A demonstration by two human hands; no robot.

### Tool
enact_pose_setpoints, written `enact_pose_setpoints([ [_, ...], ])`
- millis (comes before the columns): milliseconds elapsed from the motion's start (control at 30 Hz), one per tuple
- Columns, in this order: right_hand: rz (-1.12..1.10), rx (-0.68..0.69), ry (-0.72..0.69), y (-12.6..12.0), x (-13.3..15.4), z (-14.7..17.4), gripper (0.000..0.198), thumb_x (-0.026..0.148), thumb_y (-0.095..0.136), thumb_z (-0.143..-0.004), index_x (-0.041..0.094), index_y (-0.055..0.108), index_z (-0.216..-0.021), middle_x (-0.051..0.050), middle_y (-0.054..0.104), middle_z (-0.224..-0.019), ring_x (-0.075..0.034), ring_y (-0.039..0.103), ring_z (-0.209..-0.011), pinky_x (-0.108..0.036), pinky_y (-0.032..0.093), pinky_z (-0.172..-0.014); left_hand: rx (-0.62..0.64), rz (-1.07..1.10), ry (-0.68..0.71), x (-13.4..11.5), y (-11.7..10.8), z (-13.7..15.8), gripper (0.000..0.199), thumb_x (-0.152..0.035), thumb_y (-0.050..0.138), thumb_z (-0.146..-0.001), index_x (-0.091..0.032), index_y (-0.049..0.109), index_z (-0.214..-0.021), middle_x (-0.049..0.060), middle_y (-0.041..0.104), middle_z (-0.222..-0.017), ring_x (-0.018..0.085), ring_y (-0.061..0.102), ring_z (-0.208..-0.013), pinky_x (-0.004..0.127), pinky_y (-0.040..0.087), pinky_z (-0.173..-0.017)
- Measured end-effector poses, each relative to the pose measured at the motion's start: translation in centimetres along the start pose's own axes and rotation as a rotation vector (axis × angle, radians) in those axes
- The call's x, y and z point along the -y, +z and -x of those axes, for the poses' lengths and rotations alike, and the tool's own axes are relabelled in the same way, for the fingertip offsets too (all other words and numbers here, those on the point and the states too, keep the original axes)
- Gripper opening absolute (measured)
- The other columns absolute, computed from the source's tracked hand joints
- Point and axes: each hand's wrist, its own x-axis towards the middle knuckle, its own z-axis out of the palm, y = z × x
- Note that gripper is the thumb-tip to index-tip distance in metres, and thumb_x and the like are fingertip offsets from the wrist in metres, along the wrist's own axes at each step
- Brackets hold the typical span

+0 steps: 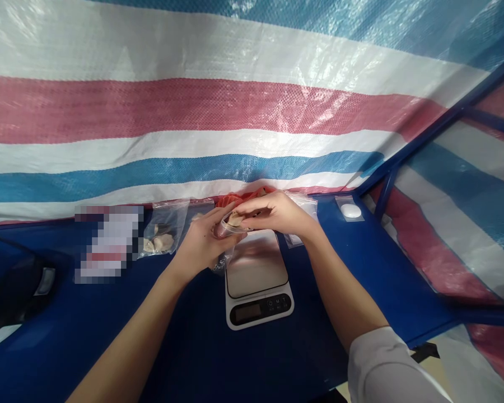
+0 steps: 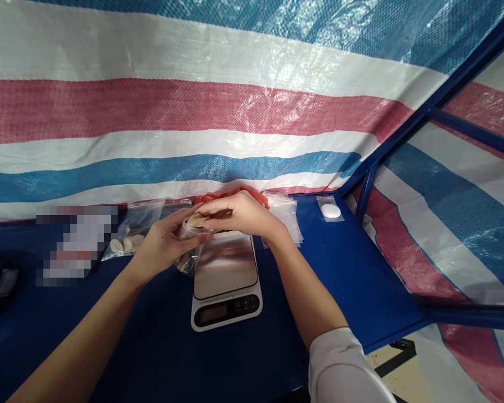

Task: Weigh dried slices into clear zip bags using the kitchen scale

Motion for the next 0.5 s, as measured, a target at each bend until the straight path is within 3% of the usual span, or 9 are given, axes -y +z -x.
enact_pose_setpoints([
  [300, 0.181, 0.019, 0.053, 0.87, -0.38, -0.58, 0.022, 0.027, 0.069, -0.09, 0.021, 0.079, -0.108, -0.002, 0.079, -0.097, -0.016, 0.07, -0.084, -0.025, 0.053, -0.07, 0.0, 0.06, -0.031, -0.26, 0.17, 0.06, 0.064, -0.049, 0.08, -0.076, -0.022, 0.066, -0.132, 0.01, 0.07, -0.129, 0.031, 0.067, -0.115, 0.043, 0.055, -0.101],
  [500, 0.245, 0.003, 0.12, 1.07, -0.16, -0.72, 0.022, 0.03, 0.071, -0.089, 0.029, 0.079, -0.109, 0.004, 0.079, -0.094, -0.015, 0.07, -0.081, -0.021, 0.055, -0.072, -0.049, 0.029, -0.045, 0.14, 0.16, -0.03, 0.076, -0.052, 0.083, -0.072, -0.02, 0.062, -0.138, 0.012, 0.069, -0.132, 0.033, 0.064, -0.121, 0.046, 0.051, -0.106],
])
